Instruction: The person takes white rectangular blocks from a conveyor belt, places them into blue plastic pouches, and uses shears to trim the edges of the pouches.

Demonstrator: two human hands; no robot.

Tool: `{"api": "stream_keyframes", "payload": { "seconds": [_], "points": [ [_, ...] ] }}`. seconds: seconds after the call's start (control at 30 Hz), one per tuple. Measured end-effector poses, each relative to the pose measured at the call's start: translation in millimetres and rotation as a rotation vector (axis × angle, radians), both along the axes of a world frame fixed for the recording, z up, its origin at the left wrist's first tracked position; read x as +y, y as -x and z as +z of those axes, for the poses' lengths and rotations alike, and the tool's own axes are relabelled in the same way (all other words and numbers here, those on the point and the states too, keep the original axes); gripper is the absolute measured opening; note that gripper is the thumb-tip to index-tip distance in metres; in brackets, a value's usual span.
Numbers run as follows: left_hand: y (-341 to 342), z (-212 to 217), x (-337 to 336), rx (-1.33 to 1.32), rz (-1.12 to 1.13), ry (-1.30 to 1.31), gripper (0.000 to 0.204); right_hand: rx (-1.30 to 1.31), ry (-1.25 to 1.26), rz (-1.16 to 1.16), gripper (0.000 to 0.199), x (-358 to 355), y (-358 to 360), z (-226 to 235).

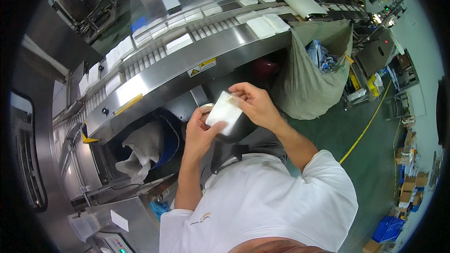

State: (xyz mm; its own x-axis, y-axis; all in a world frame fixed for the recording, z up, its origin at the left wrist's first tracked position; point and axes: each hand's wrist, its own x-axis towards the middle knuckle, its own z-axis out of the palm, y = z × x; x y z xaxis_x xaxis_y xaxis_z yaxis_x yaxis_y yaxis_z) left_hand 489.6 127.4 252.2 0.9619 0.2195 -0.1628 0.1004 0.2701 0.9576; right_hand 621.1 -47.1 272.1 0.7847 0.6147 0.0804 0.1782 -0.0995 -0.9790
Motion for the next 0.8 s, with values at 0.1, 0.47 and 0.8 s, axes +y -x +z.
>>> {"api": "stream_keyframes", "payload": {
  "seconds": [0.1,0.47,0.8],
  "points": [
    [-3,9,10,-0.009,-0.066,-0.114,0.054,0.208,-0.047,0.197,0.041,-5,-15,-13],
    [-21,12,48,0.020,-0.118,-0.059,0.059,0.237,-0.017,0.260,0.027,19,-30,-24],
    [-54,24,86,-0.054,0.100,-0.131,0.062,0.394,-0.090,0.380,0.024,64,-80,2]
  ]
}}
